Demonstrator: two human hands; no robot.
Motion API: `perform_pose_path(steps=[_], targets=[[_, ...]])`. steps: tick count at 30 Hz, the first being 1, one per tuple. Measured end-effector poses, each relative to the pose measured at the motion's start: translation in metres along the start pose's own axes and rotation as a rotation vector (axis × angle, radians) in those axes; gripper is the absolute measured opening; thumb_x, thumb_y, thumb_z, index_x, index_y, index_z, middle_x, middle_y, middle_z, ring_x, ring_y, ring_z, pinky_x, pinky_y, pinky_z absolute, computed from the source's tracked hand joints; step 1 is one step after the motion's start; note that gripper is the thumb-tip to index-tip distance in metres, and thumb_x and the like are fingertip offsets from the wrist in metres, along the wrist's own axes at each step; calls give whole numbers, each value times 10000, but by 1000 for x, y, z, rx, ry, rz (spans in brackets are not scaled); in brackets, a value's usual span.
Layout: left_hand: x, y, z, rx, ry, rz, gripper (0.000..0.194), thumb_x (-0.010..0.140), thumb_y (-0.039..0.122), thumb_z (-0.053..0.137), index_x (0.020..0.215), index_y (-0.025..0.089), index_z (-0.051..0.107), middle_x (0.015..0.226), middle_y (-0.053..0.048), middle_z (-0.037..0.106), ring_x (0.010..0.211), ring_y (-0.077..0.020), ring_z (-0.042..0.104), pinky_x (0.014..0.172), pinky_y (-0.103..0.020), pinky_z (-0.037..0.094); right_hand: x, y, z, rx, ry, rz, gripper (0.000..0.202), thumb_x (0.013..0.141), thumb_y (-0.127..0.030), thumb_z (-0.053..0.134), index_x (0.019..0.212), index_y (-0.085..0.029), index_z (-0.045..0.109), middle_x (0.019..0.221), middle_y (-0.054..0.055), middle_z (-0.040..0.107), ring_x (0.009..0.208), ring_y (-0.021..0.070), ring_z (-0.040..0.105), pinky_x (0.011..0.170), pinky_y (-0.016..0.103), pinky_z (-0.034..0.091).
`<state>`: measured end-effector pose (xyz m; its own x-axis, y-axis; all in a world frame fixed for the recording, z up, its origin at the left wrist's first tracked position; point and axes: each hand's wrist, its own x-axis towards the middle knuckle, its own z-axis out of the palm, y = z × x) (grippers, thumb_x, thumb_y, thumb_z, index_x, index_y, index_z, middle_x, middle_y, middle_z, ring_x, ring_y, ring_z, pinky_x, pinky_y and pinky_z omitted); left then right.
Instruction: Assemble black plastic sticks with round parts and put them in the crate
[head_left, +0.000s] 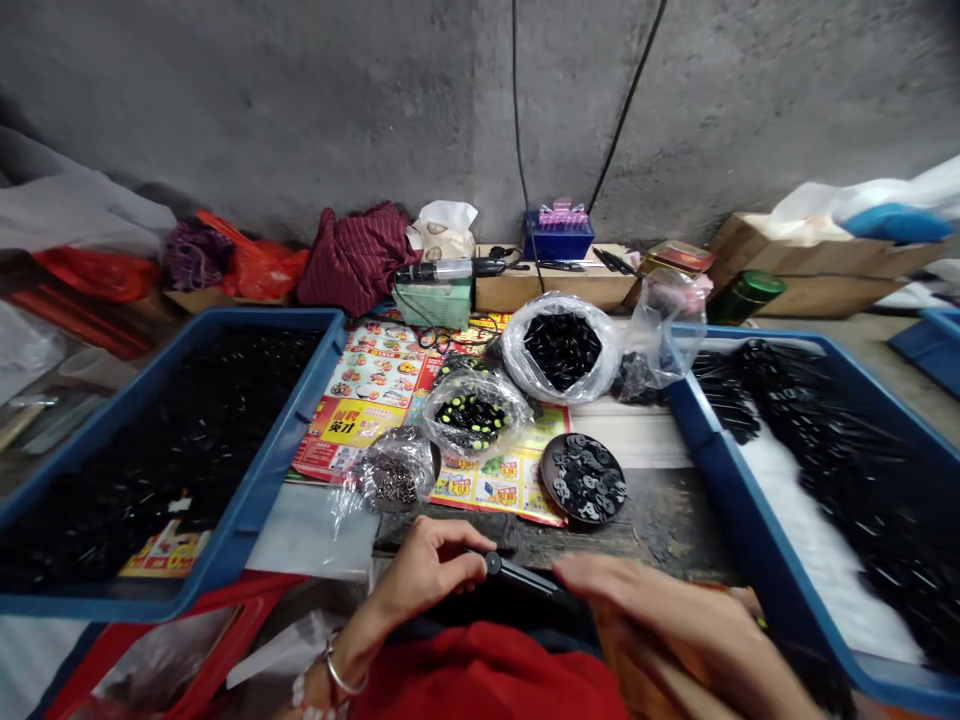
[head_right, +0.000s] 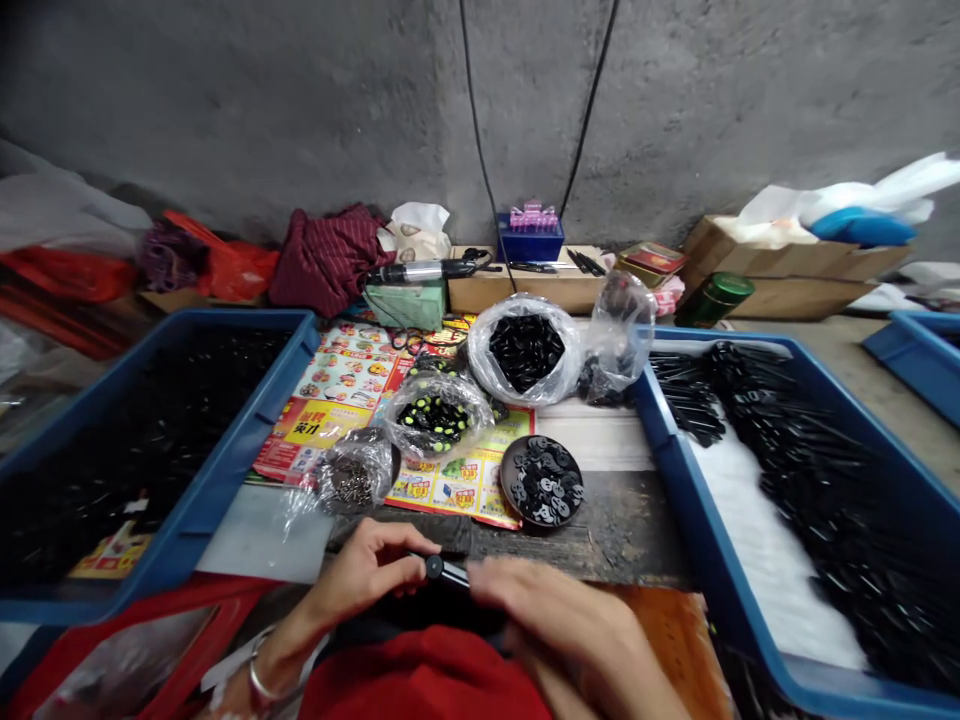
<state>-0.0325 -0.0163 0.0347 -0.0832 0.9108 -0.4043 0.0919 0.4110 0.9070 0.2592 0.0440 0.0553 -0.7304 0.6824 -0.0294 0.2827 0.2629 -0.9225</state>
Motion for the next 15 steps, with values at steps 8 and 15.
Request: perform_pose_path(steps=[8,15], targets=[[-4,14,7,175,-18,144,208,714,190,633,845,133,785,615,-25,702,506,-126,560,496,-204,417,74,-28,48,-26,-138,83,253,906,-273,540,971,-141,744,891,86,767,794,243,686,674,267,500],[-11,17,13,289,-46,196,181,721,164,645,816,170,799,649,-16,743,554,-140,589,548,-209,423,77,-2,58,356,-288,307,337,838,-389,613,771,-82,734,643,35,665,548,127,530,497,207,373]])
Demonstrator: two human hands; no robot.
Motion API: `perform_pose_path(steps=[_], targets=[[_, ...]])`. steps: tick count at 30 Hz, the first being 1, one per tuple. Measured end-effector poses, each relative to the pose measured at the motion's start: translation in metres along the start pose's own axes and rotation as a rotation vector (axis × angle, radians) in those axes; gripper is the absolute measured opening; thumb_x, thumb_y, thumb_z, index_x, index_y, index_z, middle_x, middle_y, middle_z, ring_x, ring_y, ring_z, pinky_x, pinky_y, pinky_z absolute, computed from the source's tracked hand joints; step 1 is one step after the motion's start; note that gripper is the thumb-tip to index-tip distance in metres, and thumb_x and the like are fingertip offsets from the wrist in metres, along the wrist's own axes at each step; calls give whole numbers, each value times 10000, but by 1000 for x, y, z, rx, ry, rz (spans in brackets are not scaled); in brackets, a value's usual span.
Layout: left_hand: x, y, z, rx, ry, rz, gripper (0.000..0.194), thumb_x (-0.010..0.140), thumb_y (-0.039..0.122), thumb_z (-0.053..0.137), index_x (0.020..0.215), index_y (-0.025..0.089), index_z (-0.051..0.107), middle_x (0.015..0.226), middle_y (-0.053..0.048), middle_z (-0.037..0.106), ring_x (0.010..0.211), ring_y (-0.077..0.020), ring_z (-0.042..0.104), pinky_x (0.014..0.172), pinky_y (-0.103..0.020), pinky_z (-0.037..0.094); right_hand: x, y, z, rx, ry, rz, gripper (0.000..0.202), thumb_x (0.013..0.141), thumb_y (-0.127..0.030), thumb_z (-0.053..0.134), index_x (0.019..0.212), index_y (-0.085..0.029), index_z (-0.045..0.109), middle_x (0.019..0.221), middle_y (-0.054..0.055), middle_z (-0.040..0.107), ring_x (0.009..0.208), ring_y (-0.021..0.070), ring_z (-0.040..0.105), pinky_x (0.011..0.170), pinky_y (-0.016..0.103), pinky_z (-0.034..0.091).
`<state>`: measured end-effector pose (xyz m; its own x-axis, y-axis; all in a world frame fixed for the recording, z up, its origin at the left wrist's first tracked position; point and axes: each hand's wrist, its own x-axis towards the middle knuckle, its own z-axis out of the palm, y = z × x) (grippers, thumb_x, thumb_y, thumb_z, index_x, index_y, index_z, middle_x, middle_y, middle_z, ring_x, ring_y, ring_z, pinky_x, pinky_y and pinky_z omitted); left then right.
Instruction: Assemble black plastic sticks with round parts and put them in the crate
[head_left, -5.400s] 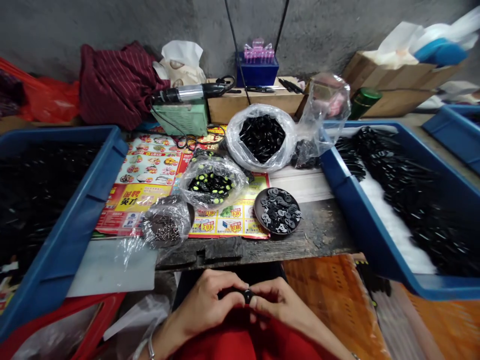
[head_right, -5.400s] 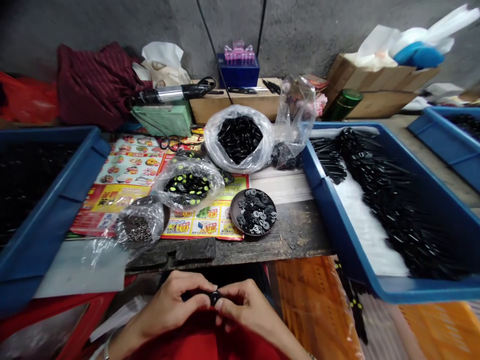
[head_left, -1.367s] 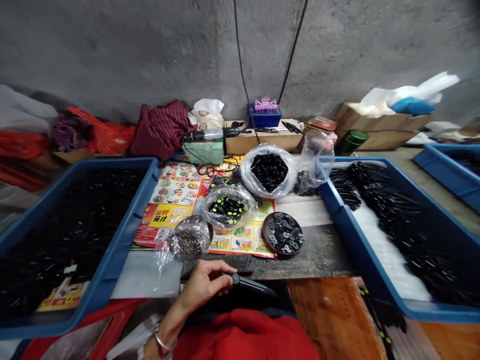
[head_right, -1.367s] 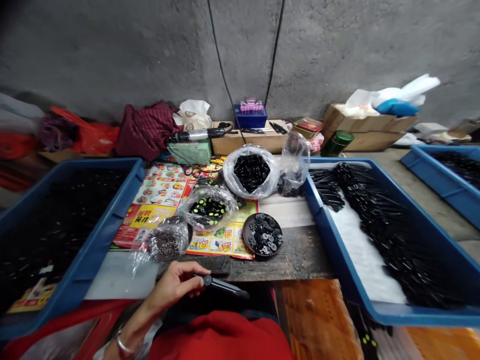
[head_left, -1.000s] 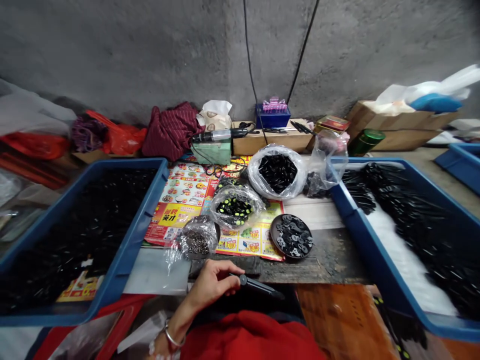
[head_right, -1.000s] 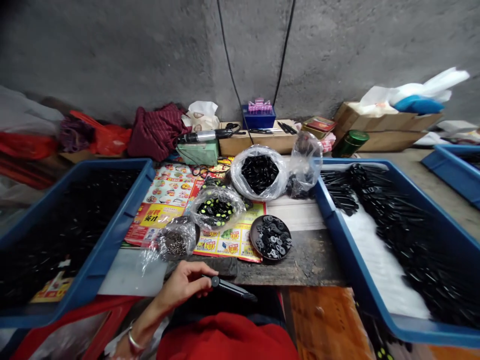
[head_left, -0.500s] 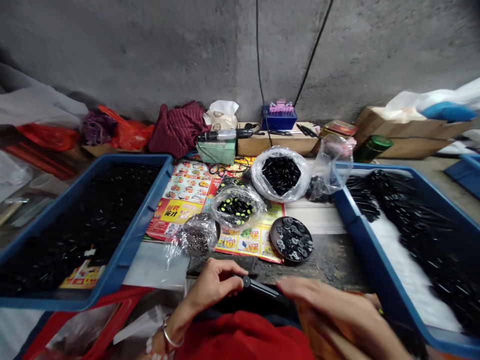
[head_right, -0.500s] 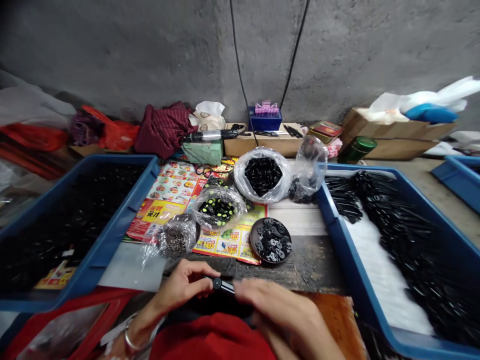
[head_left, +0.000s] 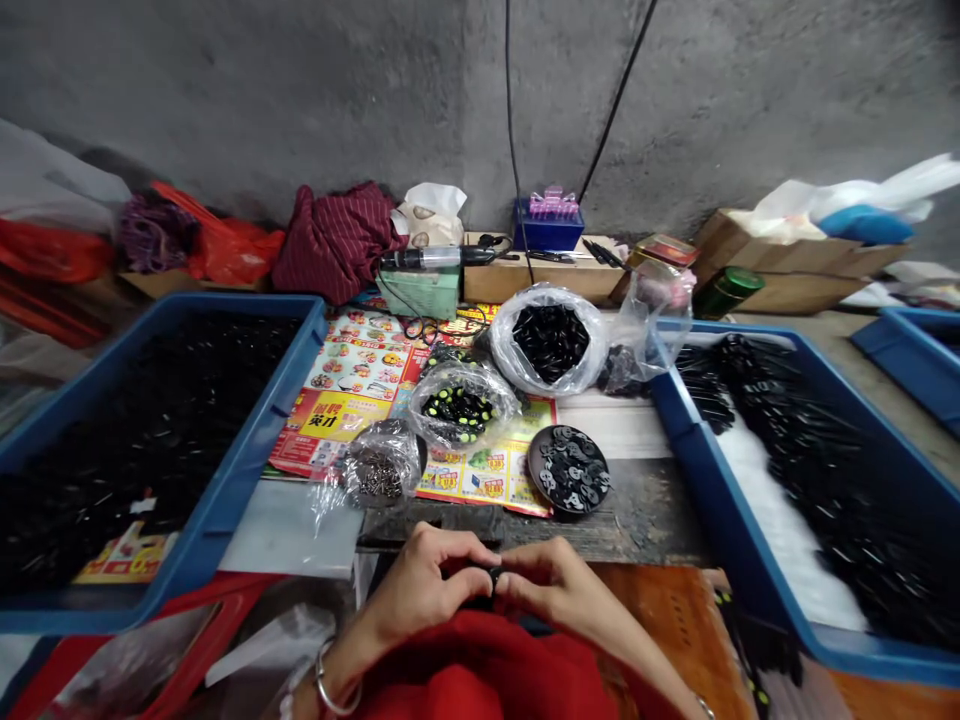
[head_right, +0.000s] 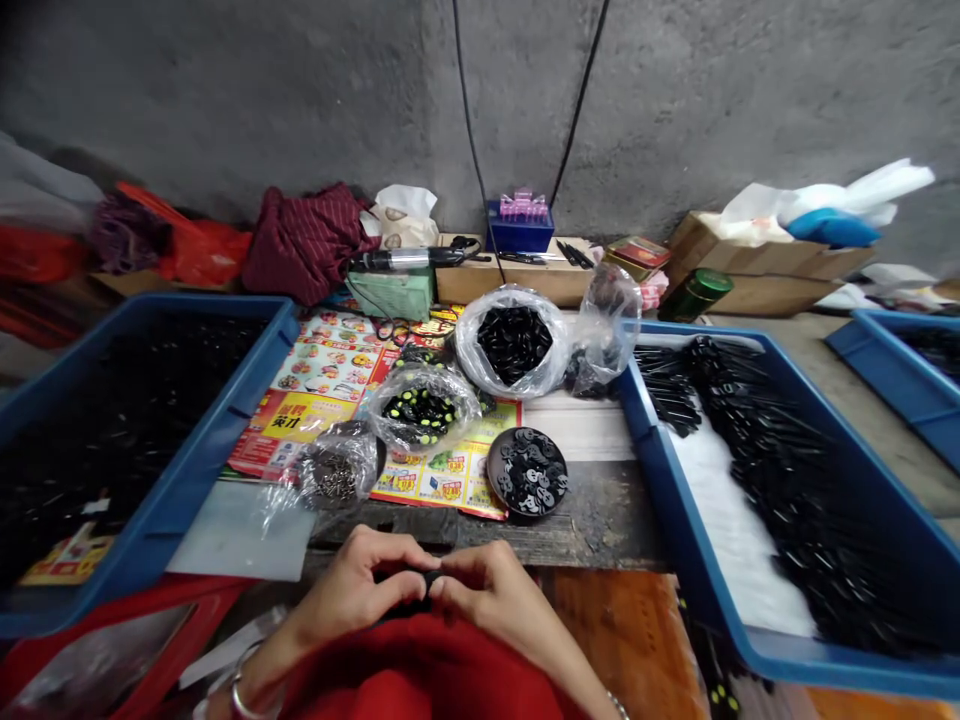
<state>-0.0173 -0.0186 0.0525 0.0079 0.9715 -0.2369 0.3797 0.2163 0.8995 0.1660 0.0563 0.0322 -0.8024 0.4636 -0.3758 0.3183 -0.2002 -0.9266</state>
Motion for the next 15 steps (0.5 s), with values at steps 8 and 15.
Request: perform_pose_path(steps=[8,15], targets=[[0,0,10,4,70,63,219,713,88,649,825,203,798,787,-11,790,709,-167,697,686,-213,465,11,20,7,247,111,139,306,684,-359,642,486,-127,626,425,-19,526,378,74,408,404,202,299],[3,-10,7,6,-3,112,222,689,59,661,801,197,793,769,-12,791,687,-167,709,685,-213,472,12,23,18,309,107,163,324,704,-328,599,444,-136,587,399,-15,521,368,62,332,402,211,219]])
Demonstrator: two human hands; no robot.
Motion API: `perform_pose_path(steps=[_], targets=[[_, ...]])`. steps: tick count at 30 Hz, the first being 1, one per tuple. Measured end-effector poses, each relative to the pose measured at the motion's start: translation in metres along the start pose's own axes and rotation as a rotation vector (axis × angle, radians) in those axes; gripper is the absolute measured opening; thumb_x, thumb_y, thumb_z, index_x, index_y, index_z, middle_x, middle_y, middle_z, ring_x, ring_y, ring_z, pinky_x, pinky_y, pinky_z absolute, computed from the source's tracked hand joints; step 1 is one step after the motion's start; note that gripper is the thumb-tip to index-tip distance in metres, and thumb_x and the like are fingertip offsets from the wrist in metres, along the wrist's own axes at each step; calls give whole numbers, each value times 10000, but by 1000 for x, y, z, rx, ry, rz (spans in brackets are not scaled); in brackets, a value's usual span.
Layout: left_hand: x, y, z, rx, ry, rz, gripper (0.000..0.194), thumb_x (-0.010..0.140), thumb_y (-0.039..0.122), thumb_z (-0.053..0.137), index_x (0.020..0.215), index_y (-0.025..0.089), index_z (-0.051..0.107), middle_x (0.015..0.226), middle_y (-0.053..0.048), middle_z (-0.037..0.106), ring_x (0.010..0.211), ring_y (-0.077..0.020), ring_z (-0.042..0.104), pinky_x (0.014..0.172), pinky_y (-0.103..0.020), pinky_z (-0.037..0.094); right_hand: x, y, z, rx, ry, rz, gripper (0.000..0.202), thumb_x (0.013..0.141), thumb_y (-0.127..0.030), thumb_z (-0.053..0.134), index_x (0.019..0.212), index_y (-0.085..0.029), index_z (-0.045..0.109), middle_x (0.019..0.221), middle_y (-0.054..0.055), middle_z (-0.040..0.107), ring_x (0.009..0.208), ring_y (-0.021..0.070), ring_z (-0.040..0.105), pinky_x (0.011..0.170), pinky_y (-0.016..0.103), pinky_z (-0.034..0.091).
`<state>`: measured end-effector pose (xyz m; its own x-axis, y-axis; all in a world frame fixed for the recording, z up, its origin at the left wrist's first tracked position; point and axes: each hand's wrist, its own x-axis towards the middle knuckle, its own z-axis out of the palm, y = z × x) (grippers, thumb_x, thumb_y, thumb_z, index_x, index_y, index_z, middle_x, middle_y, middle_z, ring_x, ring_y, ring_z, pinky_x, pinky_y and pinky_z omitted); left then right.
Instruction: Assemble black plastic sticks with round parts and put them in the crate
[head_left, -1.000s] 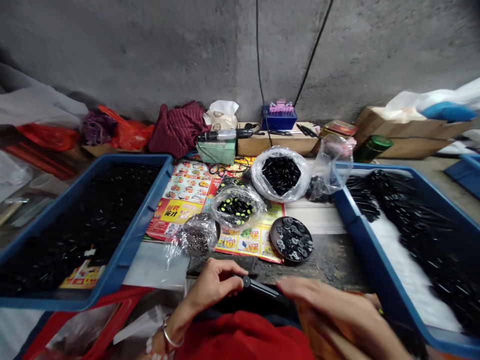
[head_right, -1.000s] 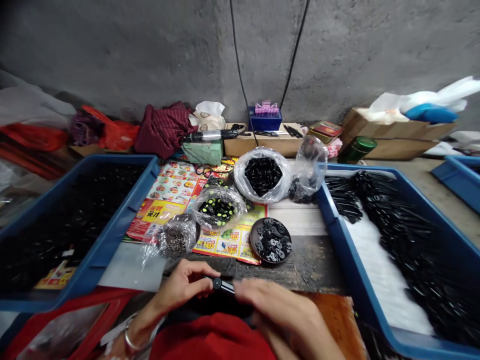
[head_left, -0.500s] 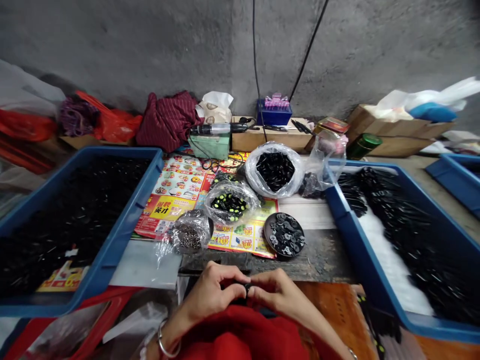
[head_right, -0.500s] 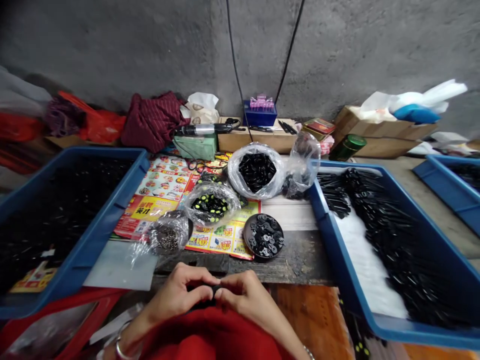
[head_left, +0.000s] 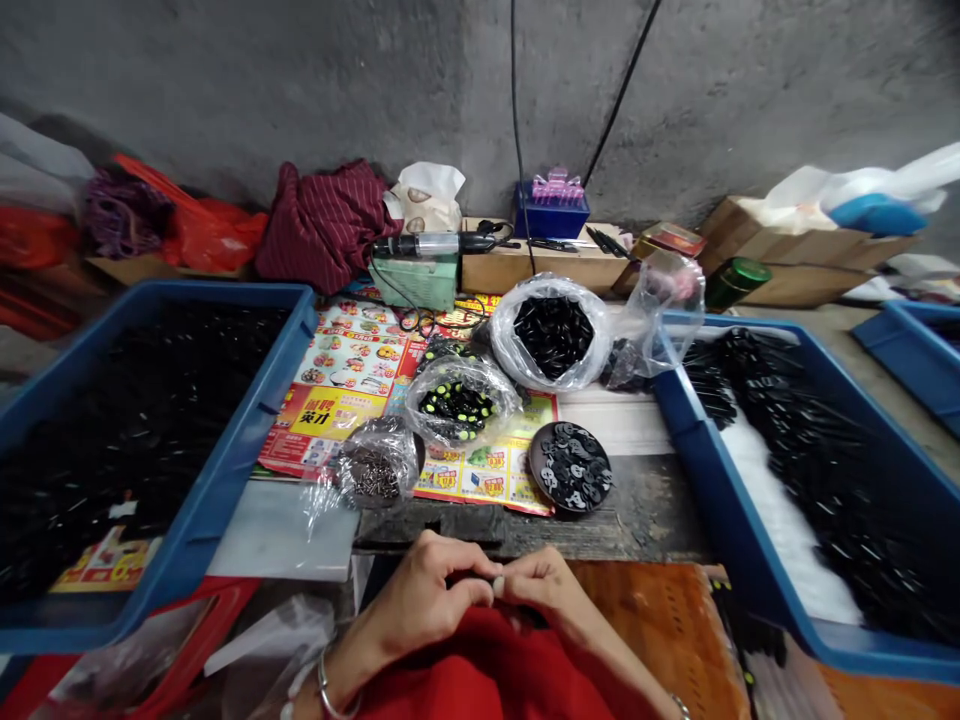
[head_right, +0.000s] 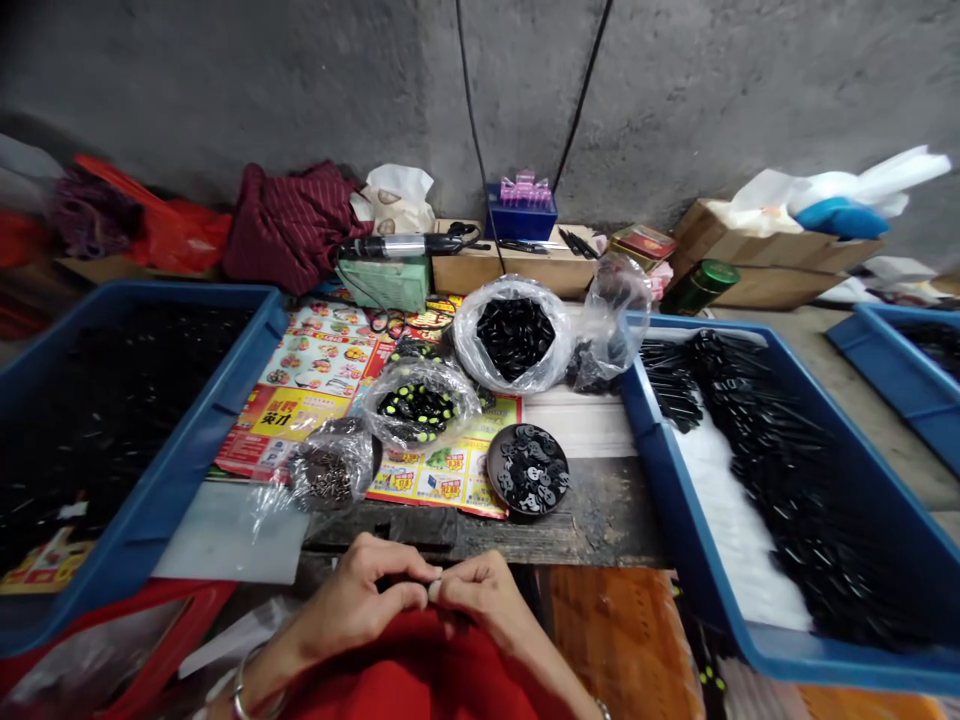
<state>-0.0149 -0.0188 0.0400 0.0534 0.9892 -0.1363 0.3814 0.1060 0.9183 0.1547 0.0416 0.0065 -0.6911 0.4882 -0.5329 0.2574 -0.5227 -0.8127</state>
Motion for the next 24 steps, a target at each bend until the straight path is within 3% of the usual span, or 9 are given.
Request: perform_pose_path(steps=[4,9,11,15,20,24], targets=[[1,-3,-2,-7,20,22,229,711,51,639,816,189,789,787,-19,791,710,-162,714,680,-200,476,2,-1,-2,18,3,-9,413,705,-442,650,441,-134,573,396,-24,500,369,54,311,408,212,199],[5,-1,-7,-11,17,14,191,713,83,647,801,176,789,755,-27,787,665,-156,701,657,-201,475,1,-7,-16,-10,-174,-4,475,743,-572,666,665,-103,671,531,17,614,414,89,468,446,206,331],[9,-2,-10,-25,37,10,177,715,98,643,791,163,789,757,-38,786,669,-160,697,660,-207,474,-1,-10,-21,-49,-195,-45,508,758,-605,644,671,-105,662,542,16,611,422,90,473,448,203,350],[14,-5,-13,-57,-100,1,131,685,116,665,725,154,783,703,-37,775,610,-154,664,632,-218,457,-4,-14,-23,-110,-241,-25,568,765,-648,609,546,-124,595,501,5,561,378,72,412,394,192,301],[17,-6,-11,-35,-46,-75,151,706,131,643,765,165,779,709,-26,764,638,-154,643,641,-222,452,-6,-14,-20,-219,-142,-118,580,820,-651,532,564,-133,578,495,-6,539,417,85,412,423,197,293],[18,-3,-11,-8,-85,-98,156,732,137,638,813,187,762,763,-2,756,682,-145,636,654,-208,453,-10,-12,-15,-435,-2,-180,488,899,-502,498,595,-133,599,519,7,569,454,109,465,449,207,301]])
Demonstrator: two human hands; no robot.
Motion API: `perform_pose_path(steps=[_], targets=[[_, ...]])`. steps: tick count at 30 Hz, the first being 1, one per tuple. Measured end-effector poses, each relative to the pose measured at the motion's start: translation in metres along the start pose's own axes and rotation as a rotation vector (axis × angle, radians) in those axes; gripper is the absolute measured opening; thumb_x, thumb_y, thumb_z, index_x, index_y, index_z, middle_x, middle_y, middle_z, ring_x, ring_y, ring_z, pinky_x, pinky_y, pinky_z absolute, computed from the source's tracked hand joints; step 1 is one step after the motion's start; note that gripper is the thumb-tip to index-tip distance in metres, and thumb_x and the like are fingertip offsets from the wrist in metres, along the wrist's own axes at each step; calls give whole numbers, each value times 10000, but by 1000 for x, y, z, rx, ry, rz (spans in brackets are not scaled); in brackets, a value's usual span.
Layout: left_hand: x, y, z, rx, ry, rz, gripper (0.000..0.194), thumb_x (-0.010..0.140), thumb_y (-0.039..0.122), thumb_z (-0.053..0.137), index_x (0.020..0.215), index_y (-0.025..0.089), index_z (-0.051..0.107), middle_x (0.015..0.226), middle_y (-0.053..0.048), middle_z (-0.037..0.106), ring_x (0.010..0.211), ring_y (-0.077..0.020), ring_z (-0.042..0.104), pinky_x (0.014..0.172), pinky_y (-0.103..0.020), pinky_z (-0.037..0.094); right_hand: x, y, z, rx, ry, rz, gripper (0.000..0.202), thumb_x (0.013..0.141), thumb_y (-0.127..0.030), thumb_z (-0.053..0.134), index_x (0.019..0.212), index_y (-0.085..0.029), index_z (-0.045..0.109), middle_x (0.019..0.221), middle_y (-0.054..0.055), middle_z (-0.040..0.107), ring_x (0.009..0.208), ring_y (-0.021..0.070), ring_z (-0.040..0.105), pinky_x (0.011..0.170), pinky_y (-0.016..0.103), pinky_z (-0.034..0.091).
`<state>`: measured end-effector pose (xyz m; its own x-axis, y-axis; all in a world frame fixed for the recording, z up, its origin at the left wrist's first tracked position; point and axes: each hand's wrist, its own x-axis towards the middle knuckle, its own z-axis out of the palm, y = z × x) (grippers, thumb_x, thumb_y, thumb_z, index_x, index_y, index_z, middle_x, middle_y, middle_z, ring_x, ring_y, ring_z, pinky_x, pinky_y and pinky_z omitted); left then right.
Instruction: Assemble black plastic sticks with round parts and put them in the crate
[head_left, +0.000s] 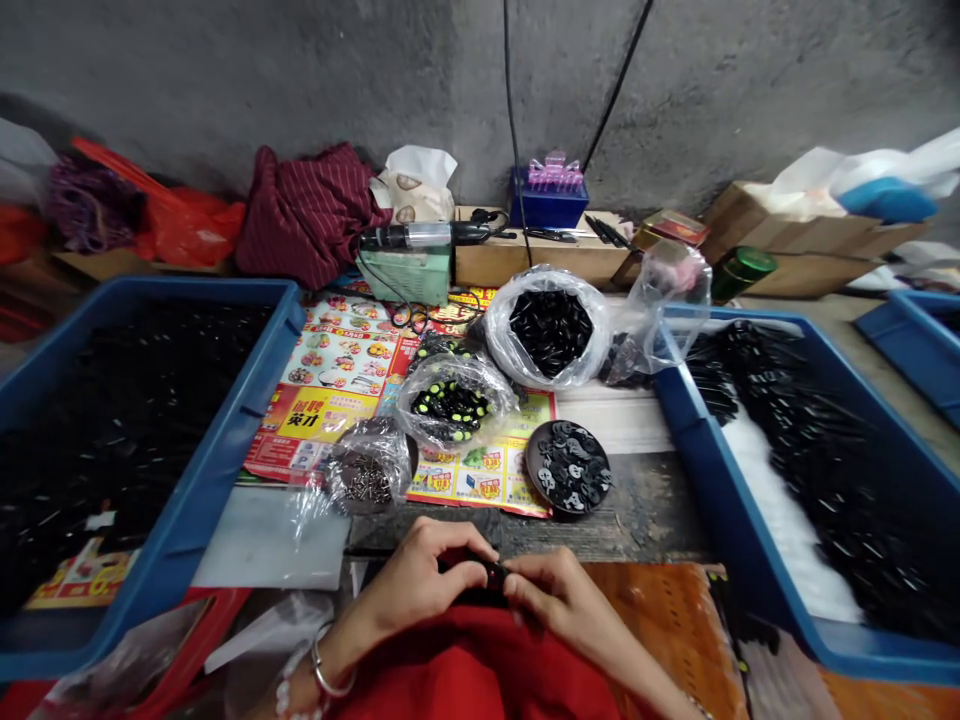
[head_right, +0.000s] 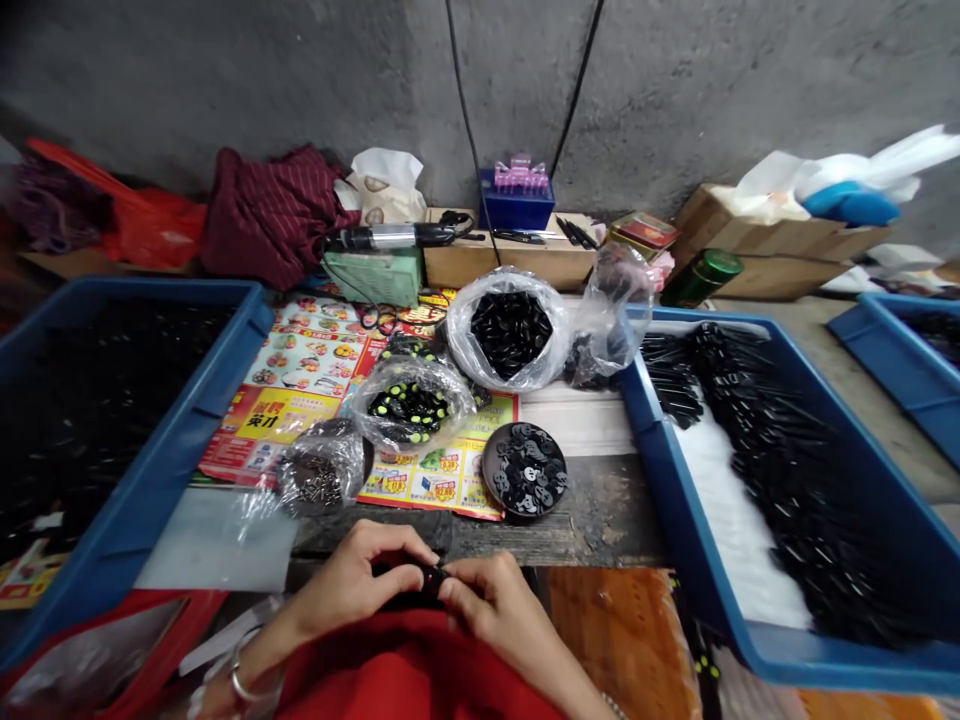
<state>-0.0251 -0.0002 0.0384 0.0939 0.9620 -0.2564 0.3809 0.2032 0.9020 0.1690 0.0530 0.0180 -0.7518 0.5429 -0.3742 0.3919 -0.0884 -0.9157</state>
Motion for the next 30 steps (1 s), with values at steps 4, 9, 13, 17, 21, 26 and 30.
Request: perform_pose_path(steps=[4,9,13,17,21,26,30], targets=[[-1,5,0,12,24,32,147,764,137,619,844,181,734,792,4,741,682,-132,624,640,-197,446,-4,-5,5,-193,82,-94,386,928,-339,471,641,-142,638,536,23,617,474,132,531,494,221,331],[-3,7,3,52,74,39,121,752,123,614,800,171,714,778,-6,729,701,-142,626,647,-207,436,-5,-7,9,-295,131,-181,322,926,-286,475,695,-154,656,561,43,653,505,155,573,527,234,335],[-5,6,9,44,98,51,144,728,104,564,763,144,698,699,-18,689,571,-120,559,538,-198,406,-5,-5,12,-294,117,-171,343,936,-283,468,675,-149,645,566,41,643,511,148,565,520,230,318],[-4,4,16,3,147,60,126,695,100,551,695,127,674,619,-11,623,484,-93,459,460,-188,349,-4,-5,12,-276,103,-177,375,936,-296,473,636,-144,639,546,36,633,502,143,553,518,232,313],[-2,4,17,22,143,53,140,684,72,551,693,128,678,626,-5,625,477,-87,445,447,-186,329,-2,-7,9,-234,118,-154,440,940,-391,484,626,-137,659,548,40,654,512,151,572,546,236,342],[-4,7,-2,95,-51,107,222,773,111,596,909,183,756,846,-28,757,722,-152,655,673,-210,453,-1,-6,2,-23,-14,-54,531,896,-538,514,607,-122,673,528,28,638,472,129,510,491,219,331],[-11,4,-11,102,-237,149,324,759,77,618,991,248,766,882,-8,790,764,-165,707,749,-213,473,-4,-1,1,151,-231,38,587,842,-622,538,567,-116,649,488,5,567,404,90,412,433,204,286]])
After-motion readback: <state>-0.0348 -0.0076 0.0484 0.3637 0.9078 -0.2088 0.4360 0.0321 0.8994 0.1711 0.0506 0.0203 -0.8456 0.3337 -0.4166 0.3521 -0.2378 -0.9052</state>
